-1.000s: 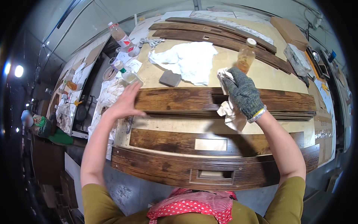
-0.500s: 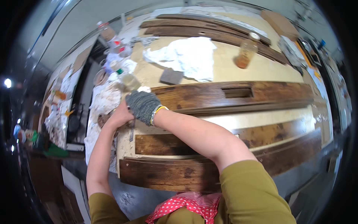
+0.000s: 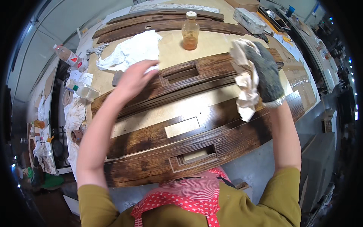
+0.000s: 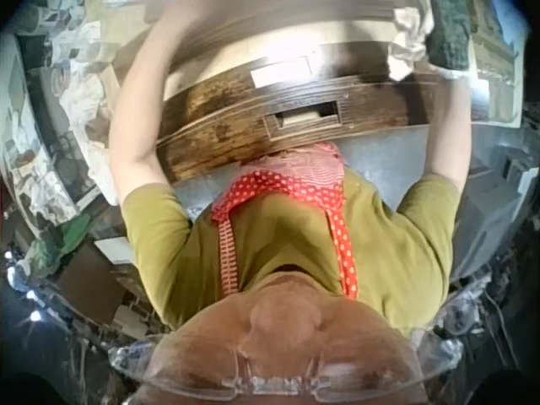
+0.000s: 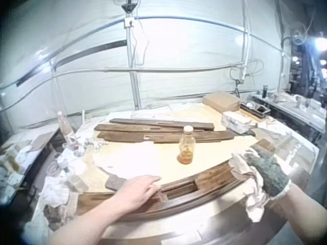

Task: Wiping and finishing wooden furniture components with a cloth and liquid.

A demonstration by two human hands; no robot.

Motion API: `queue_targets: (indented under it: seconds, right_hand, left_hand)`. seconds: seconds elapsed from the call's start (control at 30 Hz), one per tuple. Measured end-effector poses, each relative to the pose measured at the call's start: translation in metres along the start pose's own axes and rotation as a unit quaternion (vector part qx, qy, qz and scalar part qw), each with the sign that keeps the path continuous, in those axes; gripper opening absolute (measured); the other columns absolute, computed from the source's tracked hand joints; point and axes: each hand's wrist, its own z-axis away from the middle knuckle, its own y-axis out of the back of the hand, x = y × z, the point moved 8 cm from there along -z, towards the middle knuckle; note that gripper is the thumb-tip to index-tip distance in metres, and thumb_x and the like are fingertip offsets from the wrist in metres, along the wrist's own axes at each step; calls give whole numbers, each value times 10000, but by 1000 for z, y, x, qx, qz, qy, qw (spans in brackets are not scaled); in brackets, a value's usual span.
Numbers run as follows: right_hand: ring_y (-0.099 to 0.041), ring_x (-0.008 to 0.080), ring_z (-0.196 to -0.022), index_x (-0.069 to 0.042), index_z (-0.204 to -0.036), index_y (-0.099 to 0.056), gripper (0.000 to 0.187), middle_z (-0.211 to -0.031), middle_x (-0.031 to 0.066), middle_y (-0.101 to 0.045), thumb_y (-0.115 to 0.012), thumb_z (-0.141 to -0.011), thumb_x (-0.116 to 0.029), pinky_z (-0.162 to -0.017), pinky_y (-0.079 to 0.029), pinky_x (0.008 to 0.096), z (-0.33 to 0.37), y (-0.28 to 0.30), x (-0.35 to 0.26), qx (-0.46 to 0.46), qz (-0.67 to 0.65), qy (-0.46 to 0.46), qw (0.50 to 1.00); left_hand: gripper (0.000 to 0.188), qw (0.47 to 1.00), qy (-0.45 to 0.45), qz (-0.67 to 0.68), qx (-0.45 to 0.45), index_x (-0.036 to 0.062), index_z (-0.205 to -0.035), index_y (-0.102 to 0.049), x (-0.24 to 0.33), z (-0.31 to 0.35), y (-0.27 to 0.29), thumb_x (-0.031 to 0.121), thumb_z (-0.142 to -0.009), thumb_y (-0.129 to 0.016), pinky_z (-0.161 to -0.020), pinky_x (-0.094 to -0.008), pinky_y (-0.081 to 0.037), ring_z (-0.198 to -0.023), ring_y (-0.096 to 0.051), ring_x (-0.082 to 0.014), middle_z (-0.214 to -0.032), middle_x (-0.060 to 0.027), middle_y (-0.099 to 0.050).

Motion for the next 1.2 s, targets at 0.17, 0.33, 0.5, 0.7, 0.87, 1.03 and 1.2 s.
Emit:
queue_targets:
  seconds: [0.17,0.33,0.5,0.7,0.87,1.03,1.2]
  right_hand:
    - [-564,229,-1116,8,-1197,-588,334,-1189,132,-597,-521,-935,-188,-989,-410,326,53,68,51,14,-202,-198,959]
    - [-510,291,-1227,10,-1281,-541,373,-1338,148,-534,-498,-955,-167,-1049,-378,395,162,162,118,84,192,-168,963]
    - [-489,244,-1248,24,-1321,-495,388,-1363,155,-492,-438,-1010,-201,-1052,-395,370,225,172,171,357,-478,-347,723]
    - [-538,189,-1169,30,-1292,-510,359,-1258,128,-554,-473,-995,-169,-1016,-418,311,217,183,159,289,-164,-364,870]
    - [-522,194,-1185,33,-1287,-516,359,-1250,137,-552,-479,-990,-165,-1019,-412,313,210,172,161,241,-198,-389,867]
    - [-515,285,-1206,-35,-1256,-573,325,-1302,161,-534,-523,-938,-76,-1038,-401,376,203,151,160,234,-153,-362,889]
    - [-554,187,-1125,49,-1249,-531,349,-1217,132,-587,-543,-956,-141,-979,-435,311,180,139,138,227,-229,-376,869]
  left_hand:
    - [398,992,22,-44,-114,43,-1090,-616,-2,-57,-89,393,-912,-546,-816,-461,-476,-933,-610,-396,-961,-215,-655]
    - [279,997,41,-51,-51,55,-1013,-587,5,-50,-95,315,-922,-549,-752,-464,-461,-879,-594,-403,-897,-209,-634]
    - [268,994,6,-102,33,50,-1053,-584,11,-39,-75,273,-905,-593,-741,-450,-468,-873,-602,-389,-917,-195,-638]
    - [191,997,7,-60,-46,33,-932,-557,88,-15,-28,123,-820,-683,-667,-420,-478,-760,-603,-376,-821,-187,-611]
    - [214,995,18,-29,-93,52,-946,-488,109,43,-32,94,-822,-658,-631,-430,-470,-729,-601,-375,-775,-189,-589]
    - [267,992,-30,6,-126,57,-1065,-532,107,76,-66,89,-827,-650,-638,-418,-501,-729,-621,-353,-823,-175,-620]
    - [341,977,-38,-59,-200,73,-1164,-526,90,94,-116,125,-847,-642,-681,-403,-528,-773,-611,-337,-931,-150,-576]
